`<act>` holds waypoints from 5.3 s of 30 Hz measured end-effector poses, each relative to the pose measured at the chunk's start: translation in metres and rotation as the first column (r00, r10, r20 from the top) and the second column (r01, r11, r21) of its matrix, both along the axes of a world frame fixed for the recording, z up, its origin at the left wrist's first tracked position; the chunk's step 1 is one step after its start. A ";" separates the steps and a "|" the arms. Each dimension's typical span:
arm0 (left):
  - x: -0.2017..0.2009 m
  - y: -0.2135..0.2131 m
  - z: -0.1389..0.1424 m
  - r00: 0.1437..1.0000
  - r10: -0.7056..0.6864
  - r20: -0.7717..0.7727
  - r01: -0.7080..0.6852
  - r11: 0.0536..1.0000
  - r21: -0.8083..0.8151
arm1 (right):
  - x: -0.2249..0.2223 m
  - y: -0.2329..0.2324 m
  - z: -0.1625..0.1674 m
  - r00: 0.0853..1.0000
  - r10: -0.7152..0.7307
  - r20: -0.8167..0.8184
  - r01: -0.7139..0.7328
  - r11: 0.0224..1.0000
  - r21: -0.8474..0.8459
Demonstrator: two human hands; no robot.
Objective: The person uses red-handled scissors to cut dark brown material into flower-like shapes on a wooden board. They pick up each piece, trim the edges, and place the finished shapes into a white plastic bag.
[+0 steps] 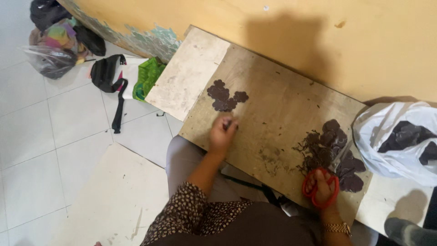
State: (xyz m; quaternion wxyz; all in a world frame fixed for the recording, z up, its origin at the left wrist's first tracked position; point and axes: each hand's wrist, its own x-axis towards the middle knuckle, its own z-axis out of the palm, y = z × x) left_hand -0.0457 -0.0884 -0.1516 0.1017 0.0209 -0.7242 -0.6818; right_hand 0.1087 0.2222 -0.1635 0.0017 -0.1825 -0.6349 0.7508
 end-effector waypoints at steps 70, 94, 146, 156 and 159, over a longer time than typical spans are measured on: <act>0.028 0.199 0.008 0.861 -0.506 -0.049 0.313 0.603 -0.734 | 0.055 0.014 -0.002 0.907 -0.359 -0.219 0.417 0.832 0.366; 0.052 0.172 0.000 0.762 -0.608 -0.222 0.338 0.666 -0.665 | 0.056 0.010 -0.001 0.903 -0.337 -0.266 0.429 0.735 0.525; 0.059 0.102 0.159 0.725 -0.689 0.006 0.535 0.569 0.625 | 0.012 -0.058 0.169 0.997 -0.067 0.047 0.059 0.986 0.158; 0.059 0.103 0.163 0.756 -0.651 0.066 0.479 0.619 0.622 | 0.025 -0.083 0.172 0.973 0.212 -0.088 -0.202 0.973 0.112; 0.060 0.103 0.159 0.765 -0.642 0.055 0.465 0.609 0.642 | 0.026 -0.086 0.170 0.969 0.238 -0.068 -0.231 0.968 0.097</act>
